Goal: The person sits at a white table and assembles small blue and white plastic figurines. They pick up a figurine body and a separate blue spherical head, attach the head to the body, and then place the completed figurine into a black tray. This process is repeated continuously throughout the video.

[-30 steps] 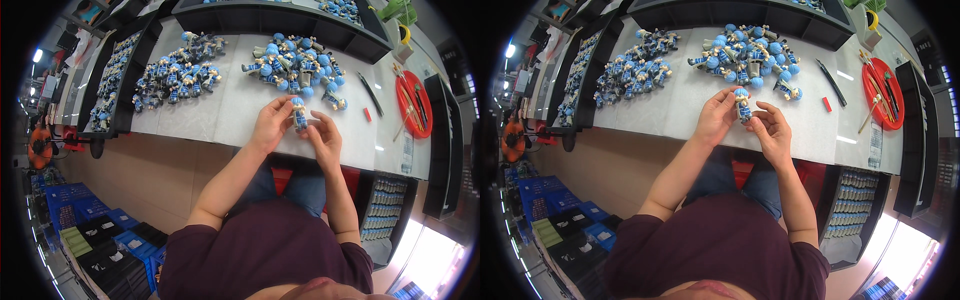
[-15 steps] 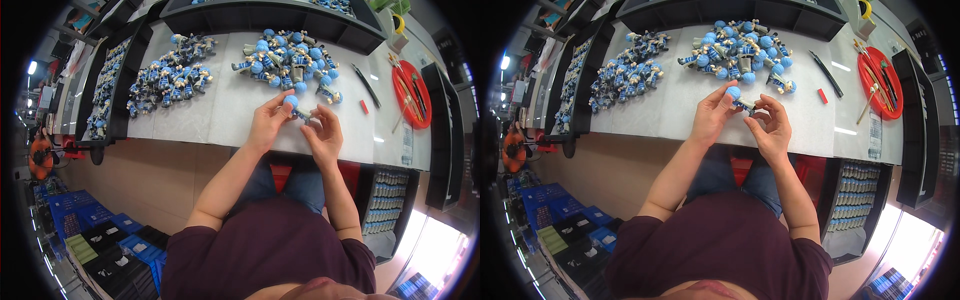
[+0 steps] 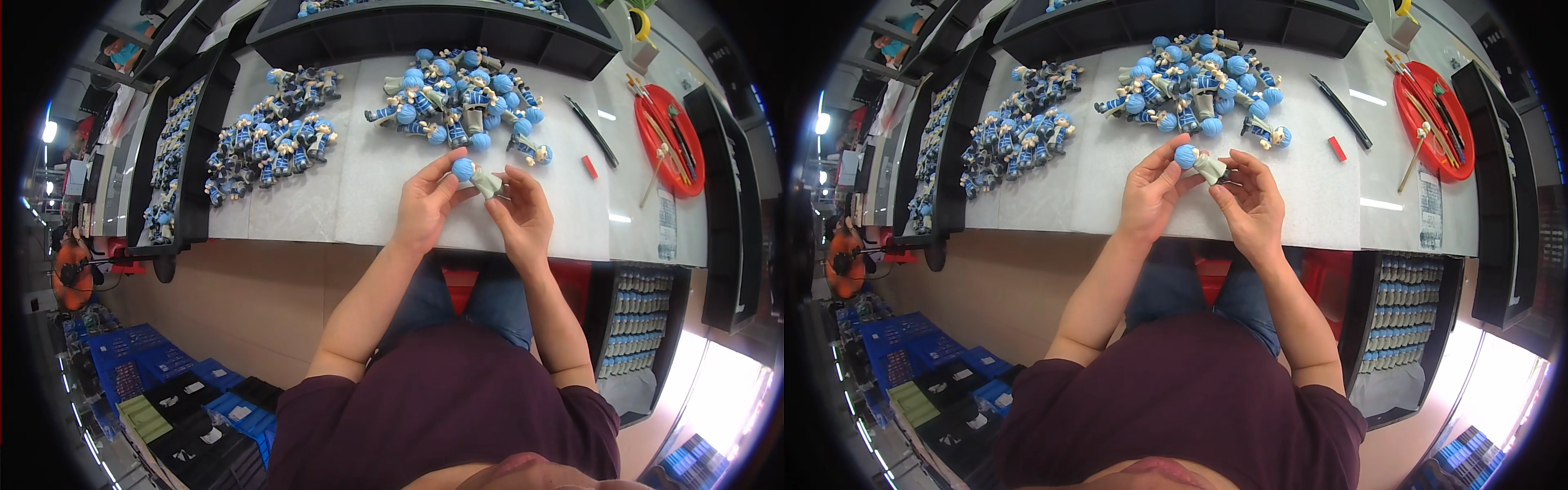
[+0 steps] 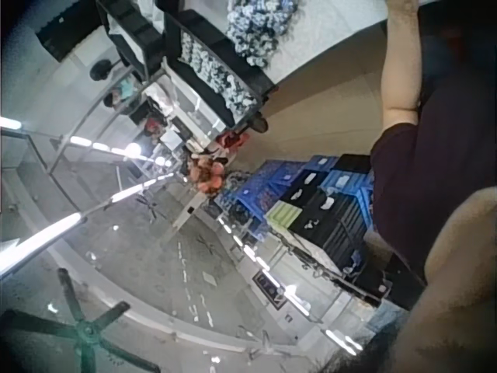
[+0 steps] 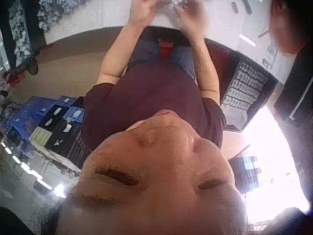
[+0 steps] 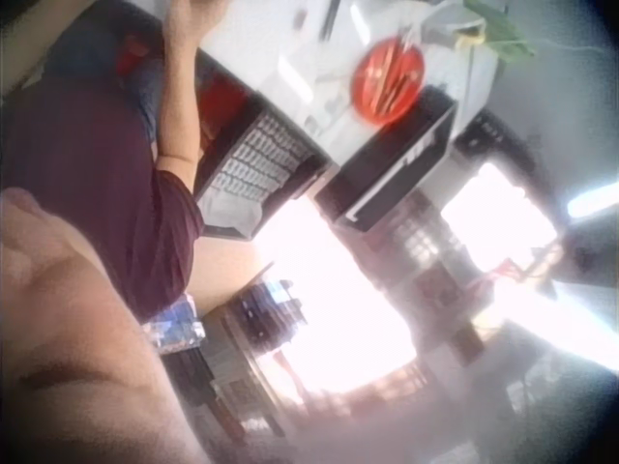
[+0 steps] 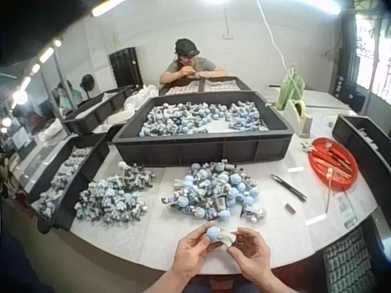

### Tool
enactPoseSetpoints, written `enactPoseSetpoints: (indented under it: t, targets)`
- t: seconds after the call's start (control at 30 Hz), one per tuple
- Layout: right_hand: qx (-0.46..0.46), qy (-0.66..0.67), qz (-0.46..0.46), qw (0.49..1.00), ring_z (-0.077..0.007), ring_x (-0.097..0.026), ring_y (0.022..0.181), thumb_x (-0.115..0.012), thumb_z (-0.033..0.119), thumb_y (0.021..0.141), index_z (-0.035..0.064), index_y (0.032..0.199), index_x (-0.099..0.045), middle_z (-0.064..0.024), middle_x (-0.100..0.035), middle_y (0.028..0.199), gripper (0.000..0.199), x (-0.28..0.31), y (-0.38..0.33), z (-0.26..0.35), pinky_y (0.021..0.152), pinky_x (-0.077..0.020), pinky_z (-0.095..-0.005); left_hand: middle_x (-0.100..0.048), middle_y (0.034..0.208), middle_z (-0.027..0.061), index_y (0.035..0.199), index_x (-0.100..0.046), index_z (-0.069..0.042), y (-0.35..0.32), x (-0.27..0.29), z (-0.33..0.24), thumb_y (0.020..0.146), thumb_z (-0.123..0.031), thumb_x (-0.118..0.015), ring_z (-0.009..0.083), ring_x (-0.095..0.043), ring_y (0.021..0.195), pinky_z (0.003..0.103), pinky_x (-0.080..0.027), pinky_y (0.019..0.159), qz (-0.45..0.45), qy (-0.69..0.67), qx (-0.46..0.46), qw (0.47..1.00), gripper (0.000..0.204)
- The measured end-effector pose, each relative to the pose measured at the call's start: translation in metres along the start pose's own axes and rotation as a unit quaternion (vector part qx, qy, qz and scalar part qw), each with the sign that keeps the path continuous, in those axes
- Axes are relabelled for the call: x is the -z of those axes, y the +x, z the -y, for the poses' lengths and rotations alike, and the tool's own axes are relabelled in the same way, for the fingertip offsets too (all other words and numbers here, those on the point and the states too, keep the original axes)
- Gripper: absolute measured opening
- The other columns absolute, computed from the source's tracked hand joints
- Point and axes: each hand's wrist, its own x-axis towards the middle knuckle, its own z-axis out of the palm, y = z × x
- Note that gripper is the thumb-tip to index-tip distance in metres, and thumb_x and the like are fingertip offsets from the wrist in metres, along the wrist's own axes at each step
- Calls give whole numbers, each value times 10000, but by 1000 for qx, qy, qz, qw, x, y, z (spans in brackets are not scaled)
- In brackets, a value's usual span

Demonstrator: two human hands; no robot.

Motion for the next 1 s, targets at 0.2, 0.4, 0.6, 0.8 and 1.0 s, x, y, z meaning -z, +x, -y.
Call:
enactPoseSetpoints:
  t: [0.2,0.4,0.6,0.8,1.0]
  targets:
    - [4,-12,14,1000,-155,-519,973,-608,-25,767,0,1169,-426,-109,-510,1086,442,-2,-3,-1,821,-448,-278,-555,1080,156,1179,-465,19,-4,0,-4,870,-48,-474,234,-539,1008,374,-440,878,-2,-35,4,999,316]
    - [6,-81,5,997,-149,-561,884,-604,10,766,-24,1059,-531,-97,-569,983,304,-2,-3,2,758,-460,-252,-580,1032,97,1074,-556,31,-3,-2,-1,835,3,-512,158,-551,934,277,-455,813,16,81,-5,997,244]
    - [160,-222,-83,958,-221,-571,861,-663,-50,656,26,1030,-584,-115,-595,908,390,50,-19,29,743,-459,-294,-532,1137,162,1129,-505,45,-2,-2,9,833,3,-490,232,-508,1072,301,-454,829,-1,172,-42,984,299]
    - [58,-332,-363,869,-125,-526,747,-665,29,702,46,949,-618,-49,-607,831,253,189,-106,79,626,-462,-240,-505,1178,143,1129,-485,37,-4,7,2,887,-48,-434,231,-481,1095,300,-427,866,31,185,-38,981,261]
    - [-46,-439,-578,686,-145,-612,756,-649,81,722,37,961,-596,-90,-638,877,248,328,-292,69,639,-481,-280,-525,1132,137,1122,-487,46,0,6,5,890,-69,-441,208,-493,1068,276,-411,879,29,239,-19,970,263]
